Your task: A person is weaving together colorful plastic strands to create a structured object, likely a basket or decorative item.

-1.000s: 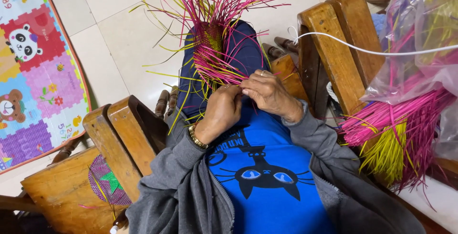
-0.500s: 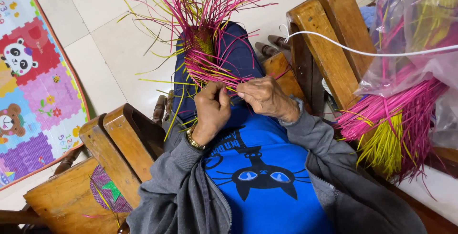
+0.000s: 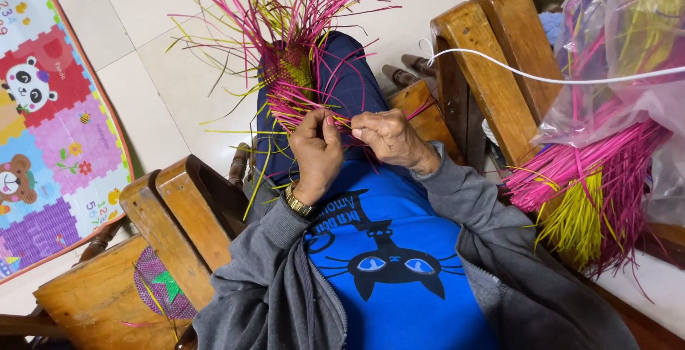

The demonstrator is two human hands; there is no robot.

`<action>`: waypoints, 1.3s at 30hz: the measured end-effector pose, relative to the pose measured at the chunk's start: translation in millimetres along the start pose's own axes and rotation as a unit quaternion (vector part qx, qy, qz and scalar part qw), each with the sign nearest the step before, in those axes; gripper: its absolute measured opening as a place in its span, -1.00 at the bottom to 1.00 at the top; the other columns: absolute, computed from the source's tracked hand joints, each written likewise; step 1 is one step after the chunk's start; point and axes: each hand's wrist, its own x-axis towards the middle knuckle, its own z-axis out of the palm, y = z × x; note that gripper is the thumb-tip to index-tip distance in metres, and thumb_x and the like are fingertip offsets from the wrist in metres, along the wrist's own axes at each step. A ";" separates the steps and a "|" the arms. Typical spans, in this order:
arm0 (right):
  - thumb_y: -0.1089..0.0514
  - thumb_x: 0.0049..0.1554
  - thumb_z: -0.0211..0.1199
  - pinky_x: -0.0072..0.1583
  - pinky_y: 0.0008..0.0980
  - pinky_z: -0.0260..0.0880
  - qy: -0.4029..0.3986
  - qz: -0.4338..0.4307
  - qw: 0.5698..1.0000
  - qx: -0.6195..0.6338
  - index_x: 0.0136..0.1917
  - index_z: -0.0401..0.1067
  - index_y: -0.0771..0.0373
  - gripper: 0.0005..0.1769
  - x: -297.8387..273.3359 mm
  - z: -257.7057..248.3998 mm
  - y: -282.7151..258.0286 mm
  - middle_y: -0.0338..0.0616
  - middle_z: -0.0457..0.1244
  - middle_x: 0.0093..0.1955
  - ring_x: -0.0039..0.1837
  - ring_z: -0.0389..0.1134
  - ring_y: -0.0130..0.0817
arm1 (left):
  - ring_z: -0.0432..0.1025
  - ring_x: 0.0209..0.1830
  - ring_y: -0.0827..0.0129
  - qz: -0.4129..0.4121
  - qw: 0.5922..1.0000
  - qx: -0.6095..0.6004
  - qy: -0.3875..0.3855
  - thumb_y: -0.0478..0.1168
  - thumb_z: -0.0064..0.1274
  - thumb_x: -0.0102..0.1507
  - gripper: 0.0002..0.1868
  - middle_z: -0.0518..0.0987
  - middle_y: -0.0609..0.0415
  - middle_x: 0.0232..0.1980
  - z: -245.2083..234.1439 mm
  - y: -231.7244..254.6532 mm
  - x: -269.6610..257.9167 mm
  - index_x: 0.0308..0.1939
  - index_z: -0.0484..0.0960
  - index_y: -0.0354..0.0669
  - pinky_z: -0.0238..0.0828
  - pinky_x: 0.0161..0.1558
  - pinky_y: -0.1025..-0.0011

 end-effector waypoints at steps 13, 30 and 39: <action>0.26 0.14 0.14 -0.25 -0.15 0.34 0.029 0.006 0.998 -0.058 -0.11 0.53 0.27 -0.86 9.4 -22.6 4.5 0.08 0.29 -0.36 -0.29 0.34 0.05 | 0.25 -0.49 0.40 0.012 0.994 0.001 0.104 -0.36 -0.21 0.29 -0.87 0.38 0.07 -0.50 -38.2 -19.1 53.2 -0.27 0.48 -0.23 0.22 -0.39 0.43; 0.42 0.19 0.07 -0.03 -0.21 0.38 -0.037 -0.066 0.885 -0.460 0.02 0.38 0.46 -0.87 -101.6 -9.9 187.5 0.15 0.19 -0.17 -0.12 0.24 -0.04 | 0.23 -0.57 0.48 -0.077 0.992 -0.096 -0.015 -0.38 -0.11 0.30 -0.86 0.40 0.07 -0.60 -21.5 -24.2 26.6 -0.32 0.56 -0.29 0.18 -0.48 0.51; -0.03 0.34 -0.18 0.18 -0.21 0.25 -0.044 0.186 0.981 0.023 0.16 0.35 0.25 -0.60 -175.7 -12.8 183.0 -0.02 0.30 0.01 0.07 0.26 -0.31 | 0.23 -0.57 0.47 -0.104 0.987 -0.106 -0.065 -0.39 -0.10 0.28 -0.86 0.38 0.07 -0.59 -14.3 -22.8 42.0 -0.31 0.58 -0.27 0.17 -0.49 0.52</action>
